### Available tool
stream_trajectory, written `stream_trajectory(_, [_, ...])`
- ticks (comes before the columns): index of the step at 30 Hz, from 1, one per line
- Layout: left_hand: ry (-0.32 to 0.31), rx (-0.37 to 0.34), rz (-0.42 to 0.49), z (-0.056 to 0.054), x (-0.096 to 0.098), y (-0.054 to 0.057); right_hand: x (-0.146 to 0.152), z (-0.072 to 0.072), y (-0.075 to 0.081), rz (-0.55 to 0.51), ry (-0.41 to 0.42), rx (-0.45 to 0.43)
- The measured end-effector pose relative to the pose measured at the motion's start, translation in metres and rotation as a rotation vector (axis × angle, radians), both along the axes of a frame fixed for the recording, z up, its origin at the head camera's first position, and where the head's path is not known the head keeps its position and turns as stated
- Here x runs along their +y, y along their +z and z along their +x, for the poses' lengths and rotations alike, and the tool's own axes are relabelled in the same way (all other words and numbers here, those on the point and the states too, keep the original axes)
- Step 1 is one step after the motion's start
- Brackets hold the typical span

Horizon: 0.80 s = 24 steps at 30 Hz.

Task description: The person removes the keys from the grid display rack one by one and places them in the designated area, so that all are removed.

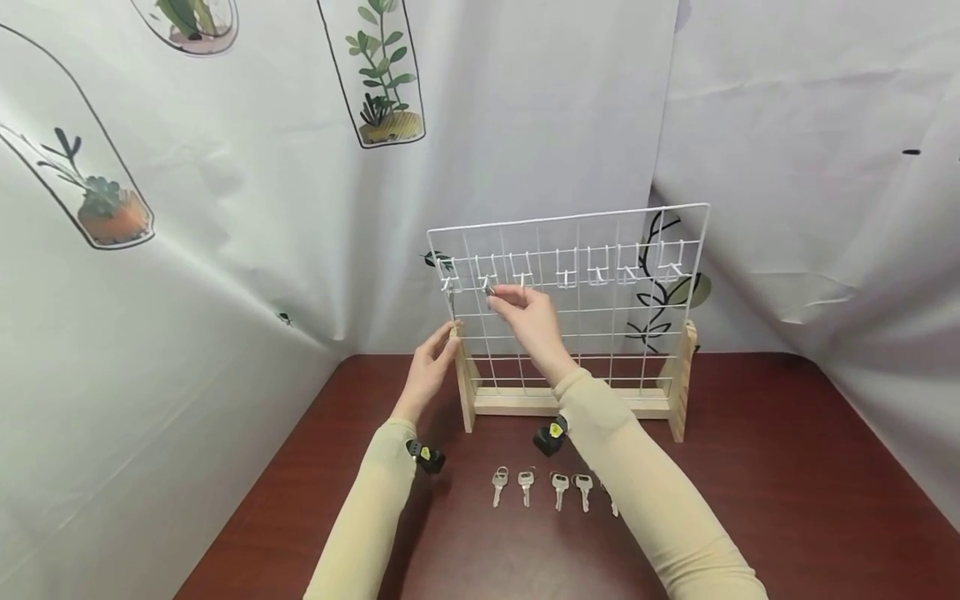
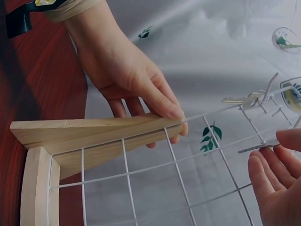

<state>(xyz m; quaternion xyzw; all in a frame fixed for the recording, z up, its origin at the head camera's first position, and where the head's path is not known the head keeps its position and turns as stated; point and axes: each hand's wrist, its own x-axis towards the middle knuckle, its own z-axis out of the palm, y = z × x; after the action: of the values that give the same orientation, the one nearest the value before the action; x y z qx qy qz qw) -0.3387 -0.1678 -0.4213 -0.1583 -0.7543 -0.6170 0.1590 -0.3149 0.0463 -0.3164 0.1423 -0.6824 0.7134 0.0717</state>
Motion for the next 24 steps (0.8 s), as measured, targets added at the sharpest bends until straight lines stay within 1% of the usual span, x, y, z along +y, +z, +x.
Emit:
stream_trajectory(5, [0.014,0.016,0.015,-0.001,-0.001,-0.004,-0.002,0.001,-0.001,-0.021,-0.017,0.017])
stream_trajectory(11, [0.016,0.020,0.013,-0.001,0.001,-0.002,0.000,0.003,-0.003,-0.057,-0.020,0.043])
stream_trajectory(14, [0.000,0.025,0.019,-0.002,0.001,-0.002,0.002,0.005,-0.004,-0.079,-0.017,0.048])
stream_trajectory(18, [-0.020,0.011,-0.005,0.010,0.003,0.013,0.004,0.007,-0.005,-0.108,-0.018,0.054])
stream_trajectory(20, [-0.015,0.002,-0.014,0.018,0.005,0.020,0.005,0.007,-0.005,-0.113,-0.018,0.055])
stream_trajectory(21, [-0.011,0.001,-0.012,0.018,0.005,0.021,0.005,0.007,-0.005,-0.115,-0.017,0.057])
stream_trajectory(24, [0.011,0.007,0.003,0.009,0.003,0.010,0.005,0.007,-0.004,-0.121,-0.007,0.058])
